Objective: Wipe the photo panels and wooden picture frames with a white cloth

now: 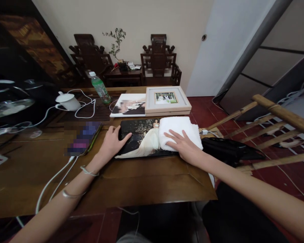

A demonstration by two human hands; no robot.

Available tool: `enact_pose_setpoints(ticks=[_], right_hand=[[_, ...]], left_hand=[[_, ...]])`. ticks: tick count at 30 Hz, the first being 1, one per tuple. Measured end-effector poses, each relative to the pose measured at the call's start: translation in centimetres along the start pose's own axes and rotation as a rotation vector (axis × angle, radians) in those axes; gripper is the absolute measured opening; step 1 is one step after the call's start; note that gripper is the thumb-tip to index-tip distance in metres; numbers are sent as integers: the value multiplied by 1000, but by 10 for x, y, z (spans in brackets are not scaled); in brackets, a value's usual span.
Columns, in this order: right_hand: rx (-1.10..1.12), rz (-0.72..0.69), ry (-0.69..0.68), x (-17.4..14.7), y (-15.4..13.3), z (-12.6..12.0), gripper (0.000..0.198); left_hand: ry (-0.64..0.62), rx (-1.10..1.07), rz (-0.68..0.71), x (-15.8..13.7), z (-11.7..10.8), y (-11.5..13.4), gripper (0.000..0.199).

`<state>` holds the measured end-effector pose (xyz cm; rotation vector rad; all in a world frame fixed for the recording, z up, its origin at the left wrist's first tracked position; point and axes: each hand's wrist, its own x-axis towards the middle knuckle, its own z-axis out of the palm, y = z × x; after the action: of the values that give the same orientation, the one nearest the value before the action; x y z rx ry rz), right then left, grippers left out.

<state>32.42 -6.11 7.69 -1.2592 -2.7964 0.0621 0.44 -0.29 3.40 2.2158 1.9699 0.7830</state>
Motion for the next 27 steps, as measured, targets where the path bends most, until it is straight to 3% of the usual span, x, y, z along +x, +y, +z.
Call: enact_pose_setpoints(ticks=[4,8,11,17,22,27], right_hand=[[15,-12,25,10,8,1,72],[56,-152,52,12,-2,3,62],[78,-231,50,4,-11,5,53],[61,-145,25,6,4,4,48],[43,-82,-14,45,33,-5,63],[20,-32,-45,71,44,-12,63]], left_hand=[[26,-92,124,-5,3,-1,62],[-32,-123,223,-9,6,3,50],[-97,-138,222,-9,7,5,47],[-150,-162,204,-6,7,3,48],[-165,-177,200,-1,8,2,49],[-164,-179,198,1,8,1,49]])
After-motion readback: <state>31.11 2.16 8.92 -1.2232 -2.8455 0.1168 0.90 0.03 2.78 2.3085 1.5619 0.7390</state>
